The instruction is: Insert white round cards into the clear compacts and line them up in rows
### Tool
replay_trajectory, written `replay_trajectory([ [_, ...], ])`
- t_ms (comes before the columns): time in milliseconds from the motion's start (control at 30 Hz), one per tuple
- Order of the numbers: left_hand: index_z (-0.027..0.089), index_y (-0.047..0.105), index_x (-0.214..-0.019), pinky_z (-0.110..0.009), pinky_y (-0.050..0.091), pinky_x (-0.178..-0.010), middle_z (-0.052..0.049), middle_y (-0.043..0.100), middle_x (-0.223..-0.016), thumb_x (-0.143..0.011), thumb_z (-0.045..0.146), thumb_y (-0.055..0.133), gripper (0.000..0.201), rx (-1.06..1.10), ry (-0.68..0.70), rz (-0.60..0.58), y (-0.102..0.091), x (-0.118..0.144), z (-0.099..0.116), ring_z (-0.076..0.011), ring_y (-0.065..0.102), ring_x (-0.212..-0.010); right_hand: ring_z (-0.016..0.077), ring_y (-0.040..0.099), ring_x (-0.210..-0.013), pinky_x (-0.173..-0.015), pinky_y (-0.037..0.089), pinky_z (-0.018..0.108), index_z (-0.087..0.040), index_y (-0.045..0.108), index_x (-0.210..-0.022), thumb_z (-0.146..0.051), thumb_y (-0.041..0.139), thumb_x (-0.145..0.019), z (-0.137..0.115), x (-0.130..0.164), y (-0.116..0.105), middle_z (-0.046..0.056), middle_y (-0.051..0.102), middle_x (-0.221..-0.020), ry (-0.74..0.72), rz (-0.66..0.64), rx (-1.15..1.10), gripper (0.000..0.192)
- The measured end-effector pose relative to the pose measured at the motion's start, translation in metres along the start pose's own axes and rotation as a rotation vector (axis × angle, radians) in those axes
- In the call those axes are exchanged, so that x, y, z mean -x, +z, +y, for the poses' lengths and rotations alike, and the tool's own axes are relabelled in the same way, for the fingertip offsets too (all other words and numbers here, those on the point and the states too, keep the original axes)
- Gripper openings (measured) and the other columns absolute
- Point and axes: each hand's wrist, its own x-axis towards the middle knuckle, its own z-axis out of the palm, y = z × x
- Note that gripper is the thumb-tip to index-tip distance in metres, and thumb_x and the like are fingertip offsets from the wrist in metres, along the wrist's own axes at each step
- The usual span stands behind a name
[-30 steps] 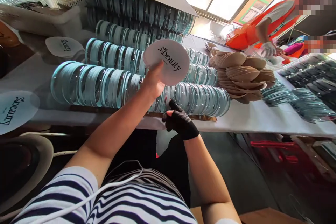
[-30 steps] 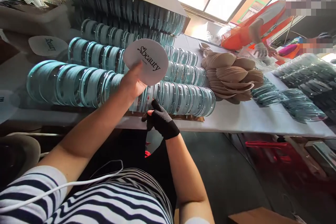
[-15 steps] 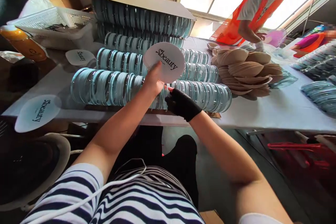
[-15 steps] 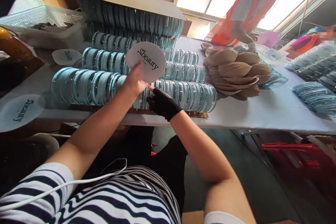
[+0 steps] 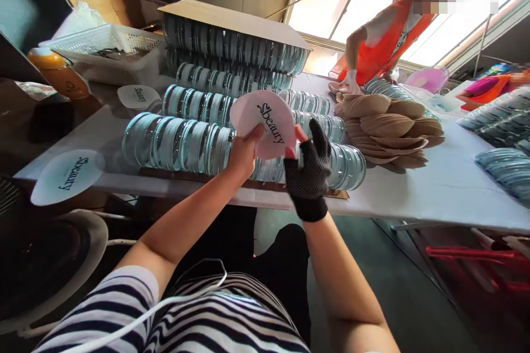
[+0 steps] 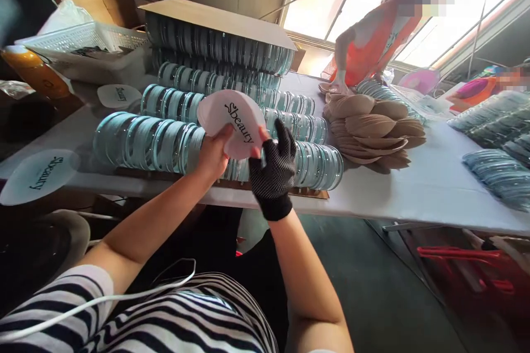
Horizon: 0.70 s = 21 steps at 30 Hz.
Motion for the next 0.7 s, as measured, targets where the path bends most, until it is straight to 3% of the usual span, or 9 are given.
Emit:
replay_trajectory([
  [67, 0.019, 0.070, -0.089, -0.042, 0.050, -0.099, -0.006, 0.074, -0.091, -0.069, 0.032, 0.080, 0.026, -0.011, -0.036, 0.002, -0.003, 0.000, 0.004, -0.0292, 0.064, -0.113, 0.0261, 0.053, -0.127, -0.104, 0.045, 0.047, -0.020, 0.055, -0.129, -0.036, 0.042, -0.091, -0.008, 0.003, 0.015, 0.014, 0.059, -0.132, 0.027, -0.032, -0.035, 0.043],
  [167, 0.020, 0.071, -0.088, -0.045, 0.048, -0.103, -0.007, 0.074, -0.096, -0.072, 0.033, 0.078, 0.022, 0.006, -0.089, -0.091, -0.004, -0.001, 0.016, -0.0304, 0.061, -0.117, 0.0281, 0.065, -0.101, -0.086, 0.054, 0.046, -0.015, 0.058, -0.121, -0.044, 0.040, -0.089, -0.008, -0.002, 0.024, 0.017, 0.068, -0.108, 0.262, 0.068, -0.072, 0.047],
  [267, 0.020, 0.071, -0.094, -0.044, 0.044, -0.108, -0.007, 0.073, -0.105, -0.075, 0.030, 0.077, 0.023, 0.060, -0.063, -0.170, -0.004, -0.016, 0.034, -0.0297, 0.057, -0.123, 0.0328, 0.065, -0.093, -0.077, 0.055, 0.049, -0.011, 0.060, -0.114, -0.056, 0.044, -0.086, -0.011, 0.008, 0.003, 0.021, 0.067, -0.101, 0.415, 0.284, 0.092, 0.055],
  [333, 0.022, 0.070, -0.102, -0.042, 0.042, -0.110, -0.005, 0.072, -0.112, -0.076, 0.027, 0.075, 0.027, 0.107, 0.006, -0.162, -0.007, -0.035, 0.045, -0.0275, 0.054, -0.127, 0.0329, 0.066, -0.087, -0.070, 0.055, 0.046, -0.013, 0.062, -0.111, -0.055, 0.046, -0.086, -0.022, 0.030, -0.020, 0.021, 0.067, -0.098, 0.395, 0.286, 0.232, 0.052],
  [433, 0.023, 0.065, -0.117, -0.042, 0.038, -0.112, -0.005, 0.068, -0.122, -0.078, 0.026, 0.073, 0.040, 0.140, 0.063, -0.115, -0.019, -0.067, 0.051, -0.0260, 0.049, -0.132, 0.0258, 0.065, -0.065, -0.055, 0.051, 0.037, -0.020, 0.064, -0.116, -0.045, 0.044, -0.091, -0.045, 0.067, -0.042, 0.013, 0.070, -0.082, 0.300, -0.046, 0.294, 0.041],
  [500, 0.022, 0.061, -0.124, -0.043, 0.037, -0.112, -0.007, 0.066, -0.126, -0.079, 0.027, 0.072, 0.047, 0.144, 0.050, -0.104, -0.028, -0.080, 0.050, -0.0269, 0.048, -0.133, 0.0216, 0.063, -0.057, -0.050, 0.046, 0.031, -0.023, 0.062, -0.124, -0.038, 0.040, -0.094, -0.057, 0.079, -0.038, 0.008, 0.070, -0.075, 0.250, -0.281, 0.293, 0.040],
  [700, 0.021, 0.055, -0.132, -0.044, 0.038, -0.110, -0.009, 0.064, -0.127, -0.083, 0.028, 0.067, 0.051, 0.155, 0.012, -0.124, -0.039, -0.084, 0.045, -0.0270, 0.049, -0.131, 0.0180, 0.064, -0.060, -0.054, 0.035, 0.024, -0.021, 0.049, -0.137, -0.029, 0.040, -0.094, -0.061, 0.041, 0.033, 0.005, 0.070, -0.074, 0.274, -0.517, 0.428, 0.045],
])
